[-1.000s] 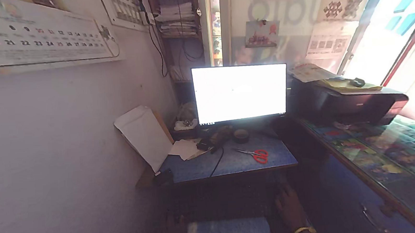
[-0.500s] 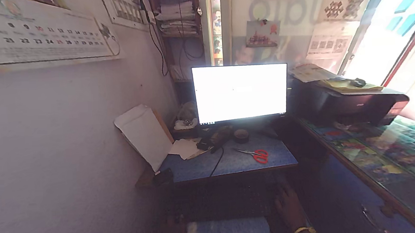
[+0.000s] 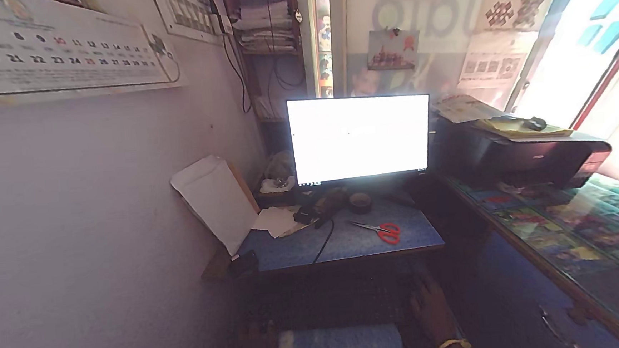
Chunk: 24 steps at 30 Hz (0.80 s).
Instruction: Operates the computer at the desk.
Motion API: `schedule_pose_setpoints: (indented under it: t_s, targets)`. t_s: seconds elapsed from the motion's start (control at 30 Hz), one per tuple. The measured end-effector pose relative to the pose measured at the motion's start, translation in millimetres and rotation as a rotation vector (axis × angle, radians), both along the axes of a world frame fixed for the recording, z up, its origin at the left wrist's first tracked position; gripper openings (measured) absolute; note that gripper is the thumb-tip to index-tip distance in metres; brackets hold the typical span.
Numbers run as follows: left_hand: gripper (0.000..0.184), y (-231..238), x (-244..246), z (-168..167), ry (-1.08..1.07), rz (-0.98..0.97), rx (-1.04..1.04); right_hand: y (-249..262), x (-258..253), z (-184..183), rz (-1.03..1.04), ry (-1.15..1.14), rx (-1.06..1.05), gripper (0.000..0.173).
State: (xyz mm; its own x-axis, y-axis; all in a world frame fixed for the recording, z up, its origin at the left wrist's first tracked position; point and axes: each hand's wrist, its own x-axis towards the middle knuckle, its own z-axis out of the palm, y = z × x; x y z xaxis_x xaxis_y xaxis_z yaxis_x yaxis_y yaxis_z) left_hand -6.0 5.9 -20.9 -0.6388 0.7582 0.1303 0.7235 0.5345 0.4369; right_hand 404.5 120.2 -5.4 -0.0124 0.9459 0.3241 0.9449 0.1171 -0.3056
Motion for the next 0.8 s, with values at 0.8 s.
schedule_pose_setpoints:
  t_s: [0.8]
  targets:
    - [0.065,-2,1,9,-0.01,0.001,-0.018,1,-1,-2,0.015,-0.032,0.048,0.044]
